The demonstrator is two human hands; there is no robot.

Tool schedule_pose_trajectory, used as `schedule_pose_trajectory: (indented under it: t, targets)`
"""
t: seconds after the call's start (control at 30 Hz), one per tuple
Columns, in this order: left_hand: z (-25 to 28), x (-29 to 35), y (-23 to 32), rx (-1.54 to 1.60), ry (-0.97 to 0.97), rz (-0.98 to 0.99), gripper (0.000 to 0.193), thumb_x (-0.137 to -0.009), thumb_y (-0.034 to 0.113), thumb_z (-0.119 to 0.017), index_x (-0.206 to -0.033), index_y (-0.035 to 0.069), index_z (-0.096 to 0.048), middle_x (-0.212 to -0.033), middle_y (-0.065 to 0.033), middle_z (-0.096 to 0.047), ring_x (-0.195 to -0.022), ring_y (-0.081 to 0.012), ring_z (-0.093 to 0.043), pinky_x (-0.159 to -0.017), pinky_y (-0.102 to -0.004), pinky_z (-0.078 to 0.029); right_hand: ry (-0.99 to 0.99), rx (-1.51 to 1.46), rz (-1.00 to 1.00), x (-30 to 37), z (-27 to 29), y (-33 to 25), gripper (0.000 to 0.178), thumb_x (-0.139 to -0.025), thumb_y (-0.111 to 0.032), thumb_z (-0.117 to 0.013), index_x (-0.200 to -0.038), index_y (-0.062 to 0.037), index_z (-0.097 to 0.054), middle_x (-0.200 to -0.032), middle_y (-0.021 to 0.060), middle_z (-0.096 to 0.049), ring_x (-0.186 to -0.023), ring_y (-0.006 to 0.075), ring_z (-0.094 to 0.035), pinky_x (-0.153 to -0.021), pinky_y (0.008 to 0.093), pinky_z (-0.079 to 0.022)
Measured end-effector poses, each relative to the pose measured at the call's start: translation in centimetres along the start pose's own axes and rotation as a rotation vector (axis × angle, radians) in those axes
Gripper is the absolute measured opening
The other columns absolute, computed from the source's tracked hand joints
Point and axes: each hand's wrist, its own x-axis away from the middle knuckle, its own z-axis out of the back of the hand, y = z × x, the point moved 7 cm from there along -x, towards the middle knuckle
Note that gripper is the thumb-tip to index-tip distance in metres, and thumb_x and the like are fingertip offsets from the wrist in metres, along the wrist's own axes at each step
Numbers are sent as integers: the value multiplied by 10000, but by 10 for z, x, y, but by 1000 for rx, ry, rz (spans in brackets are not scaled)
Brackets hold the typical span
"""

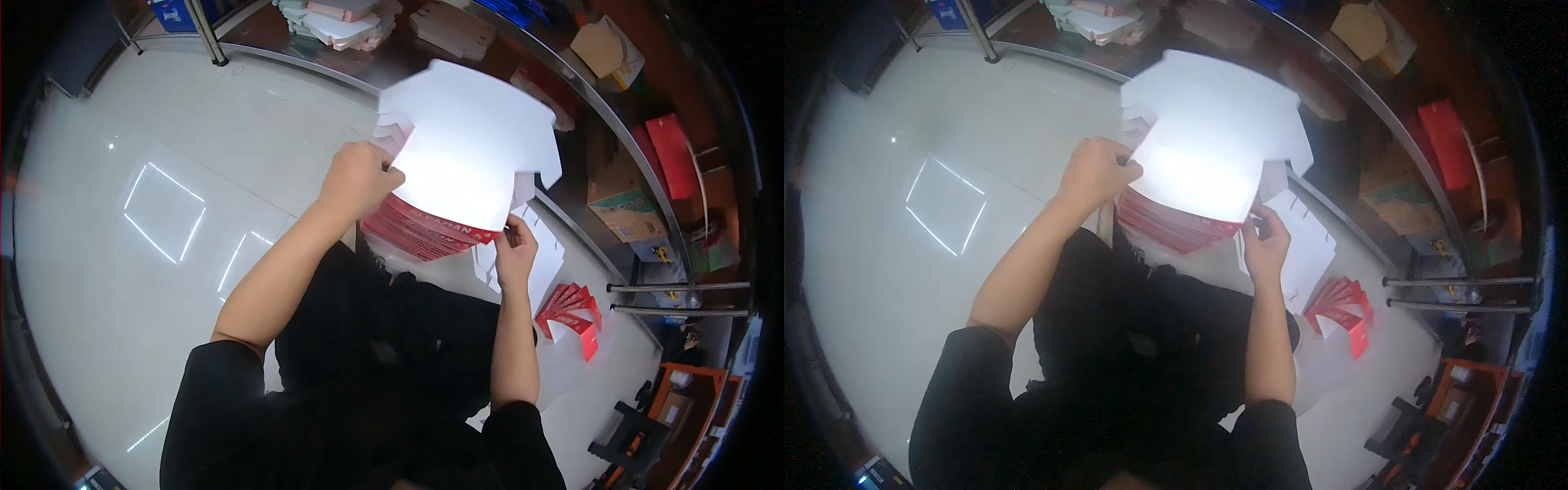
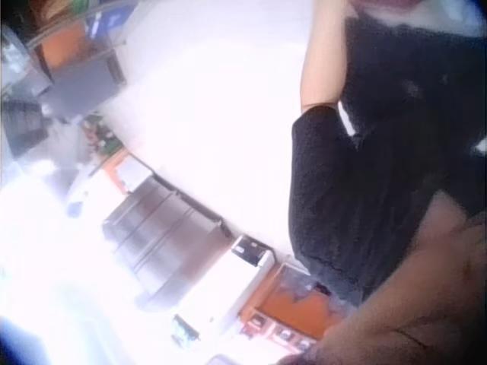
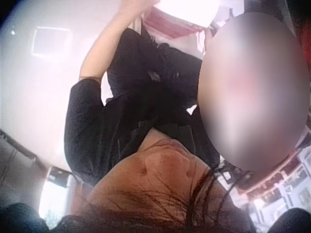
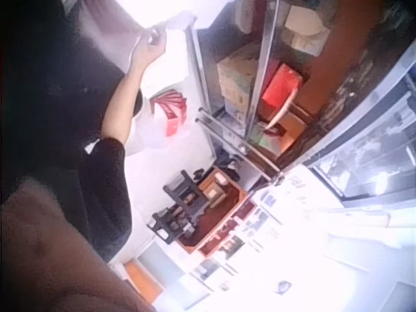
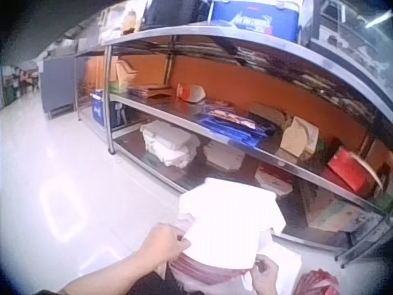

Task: The person sits on the floor and assembles small red and white cardboard boxes. They fold the flat pieces into shape and stack the finished boxes into a pile.

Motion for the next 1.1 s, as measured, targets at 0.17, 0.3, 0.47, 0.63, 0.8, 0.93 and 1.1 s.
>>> schedule_pose_trajectory:
  t: [0.17, 0.3, 0.47, 0.63, 0.8, 0.93, 1.1]
  targets:
    - [0, -5, 2, -27, -62, 37, 202, -701, 166, -699, -733, -33, -717, -606, -223, -609, -537, -334, -609, -587, -413, -505, -110, -75, 82, -13, -6, 6, 315, -877, -27, -687, -1187, -1, -635, -1140, 50, -652, -1003, 129, -572, -861, 279, -459]
    - [7, -7, 0, -57, -37, -19, 236, -715, 199, -721, -799, -19, -752, -661, -184, -677, -602, -294, -667, -632, -359, -537, -135, 245, 305, -4, -12, -18, 389, -773, -37, -716, -1157, -18, -658, -1049, 103, -650, -920, 201, -561, -798, 303, -444]
    - [19, -7, 43, -13, 255, -178, 454, -780, 421, -781, -897, -18, -780, -790, -154, -746, -702, -273, -720, -705, -345, -563, -31, 218, 412, 17, -10, -25, 437, -724, -71, -791, -1134, -2, -658, -968, 95, -645, -903, 203, -586, -782, 309, -446]
    - [-60, -4, 144, -284, -224, -209, 673, -801, 582, -741, -878, -87, -746, -762, -248, -712, -741, -347, -727, -723, -406, -571, -69, 261, 422, 30, -13, -38, 490, -699, -64, -805, -1155, 13, -644, -1020, 137, -656, -966, 274, -624, -865, 360, -491]
    - [-118, -29, 148, -272, -467, -228, 403, -804, 356, -770, -853, -43, -751, -735, -214, -709, -702, -298, -713, -664, -404, -546, -111, 322, 524, 33, -13, -52, 303, -774, -133, -767, -1042, -13, -695, -1051, 123, -666, -992, 326, -608, -876, 417, -489]
    - [-116, -25, 161, -293, -630, -168, 277, -806, 223, -744, -799, -53, -726, -637, -167, -665, -547, -232, -637, -554, -368, -503, -164, 307, 562, 41, -9, -52, 234, -803, -156, -768, -991, -28, -714, -1053, 110, -666, -1006, 321, -602, -877, 419, -489]
    - [-127, -13, 157, -453, -631, -68, 294, -792, 179, -727, -775, -110, -679, -733, -263, -685, -662, -346, -720, -644, -415, -583, -98, 300, 596, 46, -2, -50, 238, -801, -216, -781, -966, -54, -723, -1038, 90, -665, -1011, 295, -598, -887, 418, -486]
